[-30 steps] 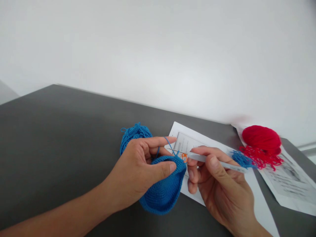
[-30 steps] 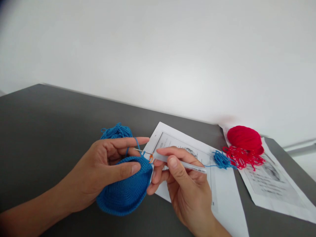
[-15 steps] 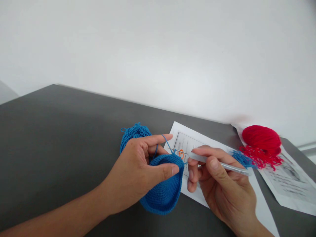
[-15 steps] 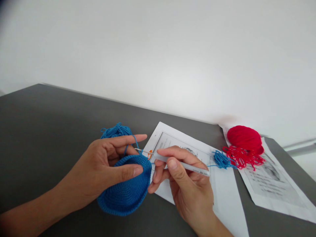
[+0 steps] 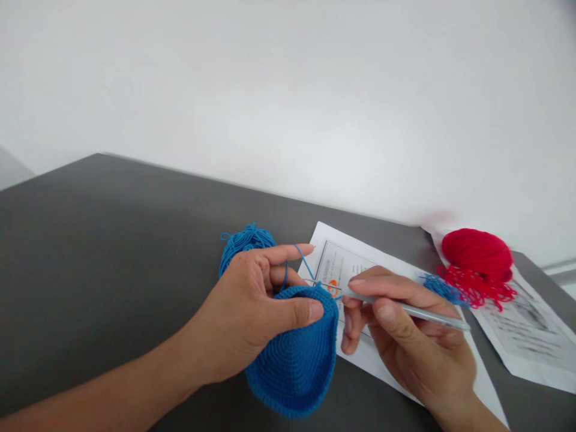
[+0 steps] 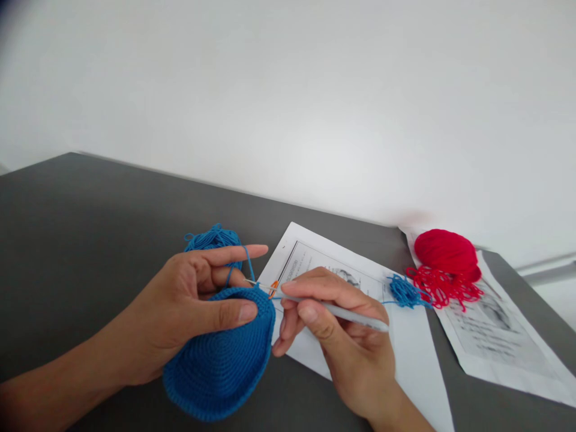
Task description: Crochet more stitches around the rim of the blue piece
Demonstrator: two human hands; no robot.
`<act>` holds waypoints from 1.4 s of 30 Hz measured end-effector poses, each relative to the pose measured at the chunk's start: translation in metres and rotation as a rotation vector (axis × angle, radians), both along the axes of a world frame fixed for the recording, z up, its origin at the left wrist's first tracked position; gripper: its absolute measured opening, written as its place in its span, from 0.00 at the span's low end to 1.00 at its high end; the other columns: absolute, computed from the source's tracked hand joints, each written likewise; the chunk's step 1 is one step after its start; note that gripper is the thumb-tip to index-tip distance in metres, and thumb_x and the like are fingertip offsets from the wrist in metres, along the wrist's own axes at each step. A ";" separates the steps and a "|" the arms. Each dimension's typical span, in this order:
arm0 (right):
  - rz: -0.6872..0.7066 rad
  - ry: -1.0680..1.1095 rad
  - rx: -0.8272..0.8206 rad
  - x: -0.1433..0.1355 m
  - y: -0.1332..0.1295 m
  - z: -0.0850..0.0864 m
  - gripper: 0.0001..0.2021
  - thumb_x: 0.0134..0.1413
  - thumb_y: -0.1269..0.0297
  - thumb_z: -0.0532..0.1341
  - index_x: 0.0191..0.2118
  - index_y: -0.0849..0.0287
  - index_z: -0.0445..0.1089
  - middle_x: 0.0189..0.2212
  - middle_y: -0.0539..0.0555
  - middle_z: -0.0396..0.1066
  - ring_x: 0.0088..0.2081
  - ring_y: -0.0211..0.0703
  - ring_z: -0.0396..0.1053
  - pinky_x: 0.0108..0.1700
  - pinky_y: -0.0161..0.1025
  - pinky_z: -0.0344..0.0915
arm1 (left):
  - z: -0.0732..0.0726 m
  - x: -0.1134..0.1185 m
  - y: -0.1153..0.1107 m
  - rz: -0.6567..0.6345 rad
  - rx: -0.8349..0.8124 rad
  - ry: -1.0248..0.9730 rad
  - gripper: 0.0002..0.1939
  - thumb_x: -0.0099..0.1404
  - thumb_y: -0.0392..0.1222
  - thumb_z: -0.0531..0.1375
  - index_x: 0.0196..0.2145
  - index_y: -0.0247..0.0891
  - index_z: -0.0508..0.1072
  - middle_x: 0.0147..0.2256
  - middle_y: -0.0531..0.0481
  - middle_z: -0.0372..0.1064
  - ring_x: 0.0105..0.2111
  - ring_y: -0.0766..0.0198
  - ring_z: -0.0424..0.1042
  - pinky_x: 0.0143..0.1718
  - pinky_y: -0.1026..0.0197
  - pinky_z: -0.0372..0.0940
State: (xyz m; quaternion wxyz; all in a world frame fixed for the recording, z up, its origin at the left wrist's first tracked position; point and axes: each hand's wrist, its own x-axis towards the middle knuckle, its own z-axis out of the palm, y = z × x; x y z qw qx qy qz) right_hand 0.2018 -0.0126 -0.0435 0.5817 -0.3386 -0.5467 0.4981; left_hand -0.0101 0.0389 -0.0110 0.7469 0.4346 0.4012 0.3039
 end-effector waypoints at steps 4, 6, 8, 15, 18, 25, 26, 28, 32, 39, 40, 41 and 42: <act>0.005 -0.026 0.012 0.002 0.000 0.000 0.10 0.68 0.65 0.66 0.51 0.54 0.82 0.37 0.57 0.78 0.29 0.45 0.80 0.27 0.40 0.78 | 0.002 0.001 -0.001 0.026 -0.013 -0.015 0.52 0.49 0.30 0.76 0.70 0.34 0.63 0.32 0.52 0.81 0.29 0.64 0.74 0.33 0.63 0.66; 0.004 -0.045 0.019 0.003 0.001 0.001 0.10 0.68 0.64 0.66 0.51 0.53 0.82 0.36 0.57 0.79 0.28 0.45 0.80 0.27 0.41 0.78 | 0.002 0.000 -0.002 0.016 -0.009 -0.013 0.52 0.50 0.31 0.76 0.70 0.34 0.63 0.32 0.52 0.81 0.29 0.64 0.74 0.33 0.63 0.66; 0.018 -0.066 0.023 0.004 0.001 0.002 0.10 0.68 0.64 0.65 0.51 0.53 0.82 0.34 0.57 0.79 0.28 0.46 0.80 0.27 0.41 0.78 | 0.001 -0.001 -0.002 0.004 -0.011 -0.011 0.53 0.49 0.31 0.76 0.70 0.34 0.62 0.33 0.50 0.82 0.30 0.63 0.75 0.34 0.63 0.67; 0.047 -0.091 0.023 0.008 0.002 0.009 0.09 0.68 0.62 0.65 0.49 0.51 0.83 0.34 0.55 0.79 0.26 0.44 0.80 0.25 0.40 0.76 | -0.001 -0.004 -0.002 -0.020 -0.012 -0.033 0.50 0.52 0.39 0.78 0.69 0.34 0.66 0.31 0.51 0.79 0.26 0.67 0.70 0.28 0.65 0.62; 0.056 -0.140 0.048 0.013 0.002 0.012 0.09 0.69 0.61 0.65 0.49 0.50 0.83 0.31 0.55 0.79 0.25 0.45 0.79 0.24 0.40 0.76 | -0.002 -0.004 -0.001 -0.015 -0.008 -0.030 0.50 0.51 0.40 0.79 0.69 0.34 0.66 0.31 0.50 0.79 0.26 0.67 0.69 0.28 0.65 0.62; 0.033 -0.290 0.132 0.020 0.000 0.018 0.10 0.70 0.61 0.64 0.51 0.48 0.82 0.25 0.54 0.80 0.26 0.48 0.80 0.28 0.44 0.75 | -0.001 -0.005 -0.001 -0.012 0.019 0.032 0.49 0.52 0.42 0.78 0.69 0.35 0.66 0.31 0.51 0.79 0.26 0.67 0.69 0.28 0.65 0.61; 0.024 -0.310 0.146 0.020 0.000 0.019 0.10 0.70 0.61 0.64 0.51 0.48 0.82 0.25 0.54 0.81 0.27 0.48 0.80 0.31 0.45 0.75 | -0.001 -0.005 0.000 -0.013 0.029 0.045 0.49 0.52 0.42 0.78 0.69 0.34 0.66 0.31 0.51 0.79 0.26 0.67 0.69 0.28 0.64 0.61; 0.002 -0.358 0.185 0.018 0.001 0.021 0.11 0.71 0.61 0.63 0.52 0.47 0.82 0.25 0.53 0.81 0.28 0.49 0.80 0.35 0.49 0.76 | 0.000 -0.004 0.000 -0.007 0.054 0.075 0.49 0.53 0.41 0.76 0.69 0.35 0.66 0.31 0.51 0.80 0.26 0.66 0.69 0.29 0.64 0.61; -0.014 -0.424 0.259 0.013 0.004 0.024 0.11 0.71 0.63 0.63 0.52 0.48 0.82 0.24 0.53 0.81 0.29 0.49 0.79 0.36 0.49 0.76 | 0.002 -0.003 0.000 0.010 0.135 0.156 0.44 0.57 0.41 0.73 0.69 0.36 0.66 0.32 0.51 0.81 0.27 0.64 0.71 0.30 0.62 0.63; -0.090 -0.454 0.320 0.004 0.001 0.025 0.17 0.66 0.74 0.64 0.54 0.49 0.81 0.25 0.51 0.81 0.27 0.45 0.78 0.31 0.44 0.75 | 0.002 0.001 -0.006 0.111 0.306 0.266 0.41 0.59 0.39 0.70 0.69 0.36 0.66 0.30 0.55 0.81 0.26 0.64 0.70 0.31 0.61 0.64; -0.096 -0.468 0.332 0.004 0.000 0.024 0.18 0.65 0.76 0.64 0.54 0.49 0.81 0.25 0.51 0.80 0.27 0.45 0.78 0.30 0.43 0.75 | 0.002 0.002 -0.007 0.116 0.323 0.272 0.41 0.59 0.39 0.69 0.69 0.36 0.67 0.30 0.55 0.81 0.27 0.64 0.72 0.33 0.61 0.66; -0.105 -0.484 0.344 0.004 -0.001 0.024 0.19 0.64 0.76 0.64 0.54 0.49 0.81 0.25 0.51 0.80 0.27 0.45 0.78 0.29 0.42 0.75 | 0.001 0.003 -0.008 0.121 0.340 0.280 0.40 0.60 0.39 0.69 0.69 0.36 0.67 0.30 0.56 0.81 0.28 0.63 0.73 0.35 0.60 0.67; -0.115 -0.500 0.352 0.004 -0.003 0.023 0.20 0.64 0.77 0.64 0.54 0.48 0.81 0.25 0.51 0.80 0.27 0.45 0.79 0.28 0.41 0.76 | 0.001 0.003 -0.009 0.127 0.359 0.291 0.40 0.60 0.39 0.69 0.69 0.36 0.67 0.30 0.56 0.81 0.29 0.62 0.74 0.38 0.59 0.68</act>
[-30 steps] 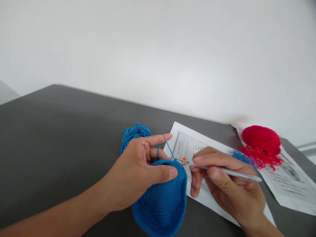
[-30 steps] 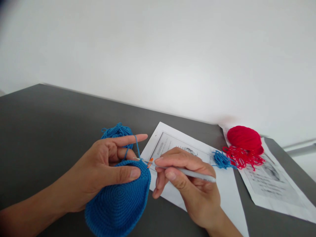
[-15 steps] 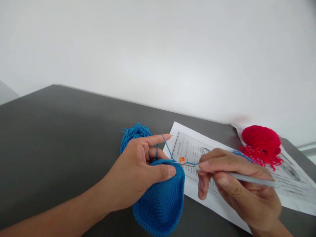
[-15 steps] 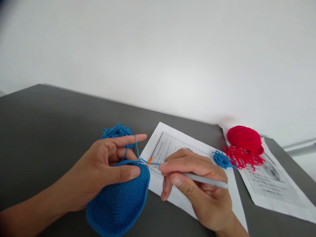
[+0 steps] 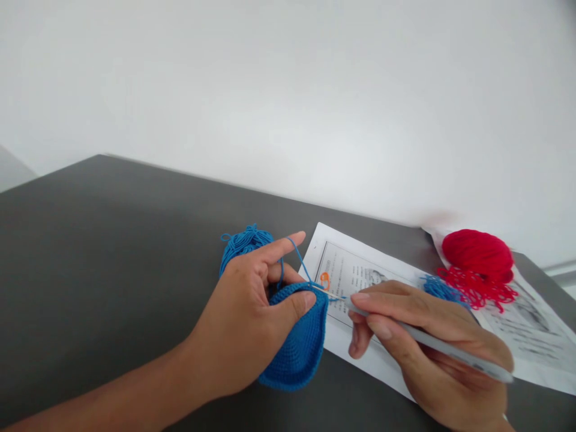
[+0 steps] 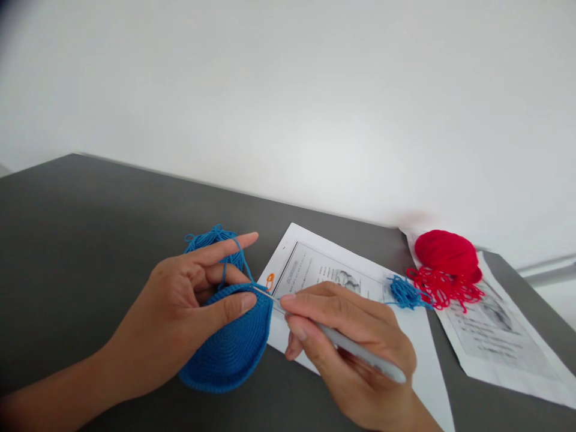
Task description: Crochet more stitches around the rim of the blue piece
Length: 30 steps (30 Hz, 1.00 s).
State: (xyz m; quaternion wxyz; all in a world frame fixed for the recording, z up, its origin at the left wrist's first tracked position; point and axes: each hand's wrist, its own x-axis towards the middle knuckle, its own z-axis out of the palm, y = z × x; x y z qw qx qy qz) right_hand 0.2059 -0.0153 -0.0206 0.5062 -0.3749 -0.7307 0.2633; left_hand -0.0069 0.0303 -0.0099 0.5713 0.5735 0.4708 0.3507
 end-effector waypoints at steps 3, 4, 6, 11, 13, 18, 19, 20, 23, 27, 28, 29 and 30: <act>-0.039 -0.048 0.026 0.000 -0.004 -0.004 0.21 0.63 0.77 0.65 0.56 0.46 0.80 0.28 0.51 0.81 0.27 0.44 0.79 0.27 0.39 0.76 | 0.000 0.002 -0.001 0.029 0.061 0.043 0.38 0.62 0.41 0.69 0.69 0.36 0.68 0.30 0.55 0.81 0.31 0.61 0.76 0.42 0.58 0.69; -0.052 -0.061 0.035 -0.001 -0.005 -0.005 0.22 0.63 0.77 0.65 0.56 0.46 0.80 0.28 0.51 0.81 0.27 0.44 0.79 0.26 0.38 0.76 | -0.001 0.002 -0.001 0.042 0.078 0.056 0.37 0.63 0.41 0.68 0.69 0.36 0.68 0.31 0.55 0.82 0.32 0.60 0.77 0.44 0.58 0.69; -0.078 -0.081 0.051 -0.003 -0.006 -0.007 0.23 0.62 0.77 0.66 0.58 0.45 0.79 0.30 0.52 0.82 0.27 0.44 0.80 0.26 0.38 0.76 | -0.001 0.003 -0.001 0.060 0.109 0.073 0.37 0.63 0.41 0.68 0.69 0.36 0.68 0.31 0.55 0.82 0.33 0.60 0.78 0.47 0.57 0.69; -0.103 -0.099 0.085 -0.009 -0.004 -0.008 0.26 0.62 0.79 0.65 0.60 0.45 0.77 0.28 0.50 0.81 0.28 0.44 0.80 0.28 0.38 0.78 | -0.004 0.004 0.000 0.070 0.175 0.111 0.36 0.64 0.41 0.68 0.68 0.36 0.69 0.31 0.56 0.82 0.33 0.60 0.78 0.52 0.55 0.69; -0.109 -0.133 0.120 -0.011 -0.005 -0.010 0.25 0.63 0.79 0.64 0.61 0.47 0.76 0.29 0.49 0.81 0.28 0.42 0.80 0.28 0.36 0.78 | -0.005 0.005 -0.001 0.093 0.200 0.109 0.35 0.64 0.39 0.67 0.68 0.35 0.69 0.30 0.57 0.82 0.31 0.61 0.78 0.51 0.55 0.70; -0.222 -0.248 0.264 -0.018 -0.009 -0.021 0.18 0.65 0.76 0.63 0.58 0.56 0.75 0.34 0.49 0.82 0.32 0.35 0.81 0.35 0.28 0.80 | -0.007 0.008 -0.002 0.145 0.241 0.105 0.33 0.63 0.38 0.66 0.66 0.34 0.71 0.29 0.59 0.82 0.31 0.61 0.78 0.50 0.55 0.70; -0.256 -0.261 0.284 -0.019 -0.009 -0.022 0.16 0.66 0.74 0.63 0.57 0.56 0.75 0.34 0.49 0.82 0.32 0.34 0.81 0.36 0.27 0.80 | -0.007 0.008 -0.002 0.150 0.247 0.110 0.32 0.63 0.38 0.66 0.65 0.34 0.72 0.29 0.59 0.83 0.31 0.60 0.78 0.51 0.55 0.70; -0.290 -0.274 0.304 -0.021 -0.010 -0.023 0.15 0.67 0.73 0.63 0.56 0.56 0.76 0.34 0.48 0.82 0.31 0.34 0.81 0.38 0.26 0.79 | -0.007 0.008 -0.002 0.154 0.254 0.116 0.32 0.63 0.38 0.67 0.64 0.34 0.73 0.30 0.58 0.83 0.32 0.60 0.79 0.51 0.56 0.70; -0.352 -0.344 0.333 -0.023 -0.012 -0.019 0.12 0.67 0.72 0.63 0.53 0.56 0.77 0.33 0.48 0.83 0.32 0.33 0.82 0.41 0.25 0.79 | -0.008 0.009 -0.001 0.164 0.272 0.129 0.31 0.63 0.38 0.67 0.63 0.33 0.74 0.30 0.58 0.84 0.33 0.60 0.80 0.51 0.57 0.69; -0.328 -0.372 0.330 -0.023 -0.012 -0.014 0.11 0.66 0.74 0.64 0.51 0.58 0.76 0.33 0.49 0.84 0.32 0.33 0.83 0.40 0.24 0.79 | -0.007 0.008 0.000 0.164 0.268 0.123 0.31 0.64 0.40 0.67 0.64 0.34 0.74 0.30 0.58 0.83 0.34 0.60 0.79 0.52 0.58 0.69; -0.329 -0.365 0.333 -0.023 -0.012 -0.015 0.11 0.66 0.74 0.64 0.51 0.58 0.76 0.34 0.49 0.84 0.32 0.34 0.83 0.40 0.24 0.79 | -0.007 0.008 0.000 0.162 0.259 0.115 0.31 0.64 0.40 0.67 0.64 0.34 0.73 0.30 0.58 0.83 0.33 0.60 0.79 0.52 0.57 0.69; -0.333 -0.356 0.340 -0.023 -0.012 -0.015 0.11 0.66 0.74 0.64 0.52 0.58 0.76 0.34 0.49 0.84 0.32 0.34 0.83 0.40 0.25 0.80 | -0.007 0.008 -0.001 0.160 0.246 0.101 0.31 0.64 0.40 0.67 0.64 0.34 0.73 0.30 0.58 0.83 0.33 0.60 0.79 0.52 0.57 0.69; -0.335 -0.352 0.354 -0.024 -0.011 -0.016 0.12 0.66 0.74 0.64 0.52 0.58 0.76 0.35 0.50 0.84 0.32 0.35 0.83 0.39 0.25 0.80 | -0.007 0.008 -0.002 0.154 0.230 0.083 0.32 0.64 0.40 0.68 0.65 0.35 0.73 0.30 0.58 0.83 0.33 0.61 0.79 0.51 0.57 0.69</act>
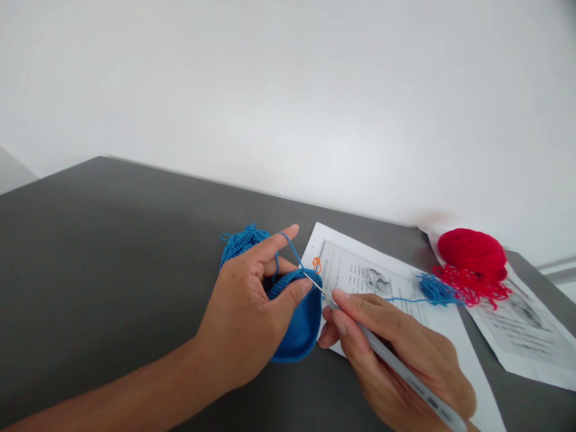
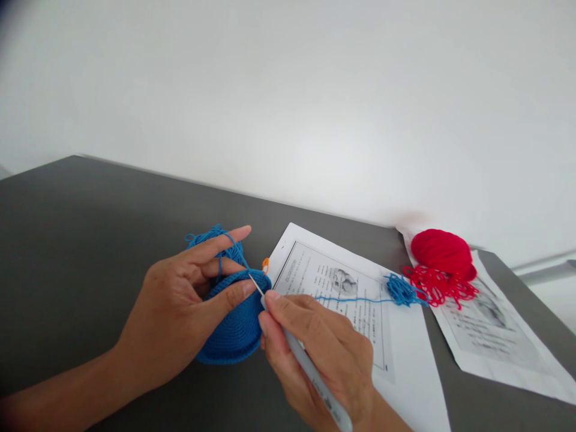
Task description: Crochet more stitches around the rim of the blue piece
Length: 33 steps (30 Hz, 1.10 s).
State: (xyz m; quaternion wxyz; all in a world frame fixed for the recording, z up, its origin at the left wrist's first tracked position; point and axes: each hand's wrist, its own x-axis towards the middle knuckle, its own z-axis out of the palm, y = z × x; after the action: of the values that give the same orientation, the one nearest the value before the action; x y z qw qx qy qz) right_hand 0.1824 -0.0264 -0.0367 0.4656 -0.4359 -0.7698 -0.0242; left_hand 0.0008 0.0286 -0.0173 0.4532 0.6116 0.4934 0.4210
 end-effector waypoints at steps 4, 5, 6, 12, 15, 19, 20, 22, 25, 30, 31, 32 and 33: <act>0.060 -0.025 0.014 -0.002 0.003 -0.002 0.15 0.64 0.75 0.65 0.55 0.58 0.75 0.39 0.54 0.84 0.34 0.41 0.84 0.38 0.30 0.82 | 0.001 0.002 -0.004 -0.089 -0.104 -0.126 0.33 0.63 0.38 0.68 0.66 0.35 0.71 0.30 0.57 0.83 0.32 0.62 0.79 0.43 0.60 0.71; 0.078 -0.026 -0.006 -0.003 0.003 -0.002 0.16 0.64 0.76 0.66 0.56 0.57 0.75 0.39 0.54 0.84 0.35 0.42 0.84 0.38 0.31 0.82 | 0.001 0.003 -0.004 -0.108 -0.136 -0.163 0.34 0.63 0.37 0.68 0.66 0.34 0.71 0.31 0.56 0.83 0.31 0.63 0.79 0.40 0.62 0.70; 0.092 -0.011 -0.030 -0.003 0.004 -0.001 0.18 0.64 0.77 0.66 0.57 0.57 0.75 0.40 0.55 0.84 0.36 0.43 0.84 0.37 0.32 0.83 | 0.002 0.004 -0.004 -0.120 -0.166 -0.198 0.33 0.62 0.36 0.68 0.65 0.34 0.72 0.31 0.56 0.83 0.31 0.64 0.78 0.37 0.63 0.70; 0.268 0.283 -0.161 -0.002 0.005 0.004 0.23 0.61 0.83 0.63 0.58 0.57 0.75 0.31 0.50 0.80 0.31 0.36 0.79 0.32 0.32 0.78 | 0.003 0.003 -0.003 -0.172 -0.297 -0.435 0.33 0.60 0.34 0.71 0.63 0.31 0.72 0.27 0.56 0.81 0.28 0.67 0.76 0.32 0.67 0.68; 0.348 0.387 -0.211 -0.001 0.006 0.003 0.24 0.60 0.85 0.62 0.58 0.58 0.76 0.29 0.50 0.79 0.30 0.36 0.78 0.32 0.33 0.78 | 0.000 0.000 -0.003 -0.196 -0.348 -0.512 0.34 0.60 0.35 0.72 0.63 0.31 0.72 0.29 0.53 0.83 0.29 0.67 0.78 0.33 0.67 0.69; 0.395 0.441 -0.262 0.001 0.006 -0.001 0.24 0.60 0.83 0.60 0.59 0.59 0.75 0.30 0.51 0.78 0.31 0.38 0.78 0.32 0.37 0.77 | -0.003 -0.002 -0.004 -0.207 -0.364 -0.557 0.32 0.61 0.34 0.72 0.63 0.32 0.73 0.30 0.53 0.83 0.29 0.68 0.78 0.32 0.69 0.69; 0.394 0.439 -0.269 0.002 0.005 -0.001 0.24 0.61 0.83 0.60 0.60 0.58 0.75 0.31 0.51 0.78 0.31 0.39 0.78 0.32 0.38 0.77 | -0.004 -0.002 -0.004 -0.206 -0.363 -0.562 0.32 0.61 0.34 0.72 0.62 0.33 0.73 0.30 0.53 0.83 0.29 0.68 0.78 0.33 0.69 0.69; 0.392 0.424 -0.272 0.003 0.005 -0.001 0.25 0.61 0.83 0.60 0.60 0.58 0.74 0.31 0.52 0.78 0.31 0.39 0.78 0.33 0.38 0.78 | -0.003 -0.001 -0.003 -0.190 -0.364 -0.573 0.32 0.60 0.34 0.73 0.61 0.33 0.74 0.32 0.51 0.84 0.31 0.67 0.79 0.36 0.68 0.71; 0.374 0.350 -0.247 0.003 0.007 0.001 0.24 0.62 0.83 0.60 0.60 0.58 0.74 0.32 0.52 0.78 0.32 0.38 0.78 0.34 0.36 0.78 | -0.003 0.001 -0.002 -0.144 -0.369 -0.604 0.32 0.58 0.34 0.76 0.59 0.34 0.76 0.34 0.49 0.85 0.35 0.64 0.81 0.40 0.66 0.73; 0.152 0.054 -0.047 -0.002 0.002 -0.002 0.20 0.63 0.81 0.62 0.58 0.63 0.75 0.42 0.59 0.81 0.38 0.41 0.82 0.37 0.33 0.80 | -0.002 0.003 0.000 -0.061 -0.499 -0.694 0.37 0.50 0.36 0.80 0.57 0.34 0.78 0.29 0.52 0.81 0.25 0.68 0.75 0.29 0.68 0.69; 0.105 -0.007 0.013 -0.003 -0.001 -0.004 0.19 0.64 0.80 0.62 0.58 0.63 0.75 0.43 0.60 0.82 0.40 0.42 0.82 0.38 0.34 0.81 | -0.001 0.003 -0.001 -0.061 -0.526 -0.712 0.37 0.49 0.37 0.81 0.56 0.33 0.79 0.28 0.52 0.80 0.24 0.69 0.74 0.28 0.68 0.69; 0.070 -0.063 0.062 -0.003 -0.005 -0.005 0.19 0.64 0.79 0.62 0.59 0.64 0.75 0.44 0.61 0.82 0.41 0.43 0.82 0.40 0.35 0.81 | 0.001 0.002 -0.001 -0.061 -0.548 -0.729 0.37 0.48 0.37 0.81 0.56 0.33 0.79 0.27 0.52 0.80 0.24 0.69 0.74 0.29 0.68 0.69; 0.042 -0.111 0.097 -0.002 -0.009 -0.006 0.19 0.64 0.79 0.63 0.59 0.64 0.75 0.45 0.61 0.83 0.42 0.44 0.83 0.42 0.36 0.81 | 0.002 0.002 -0.001 -0.068 -0.565 -0.739 0.37 0.48 0.37 0.81 0.56 0.33 0.79 0.27 0.52 0.80 0.25 0.68 0.74 0.30 0.68 0.70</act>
State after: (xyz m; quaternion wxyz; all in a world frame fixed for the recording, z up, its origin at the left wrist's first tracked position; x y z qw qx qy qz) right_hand 0.1801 -0.0350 -0.0426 0.4431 -0.3946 -0.8014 -0.0756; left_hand 0.0024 0.0275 -0.0148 0.7609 0.2891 0.3740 0.4445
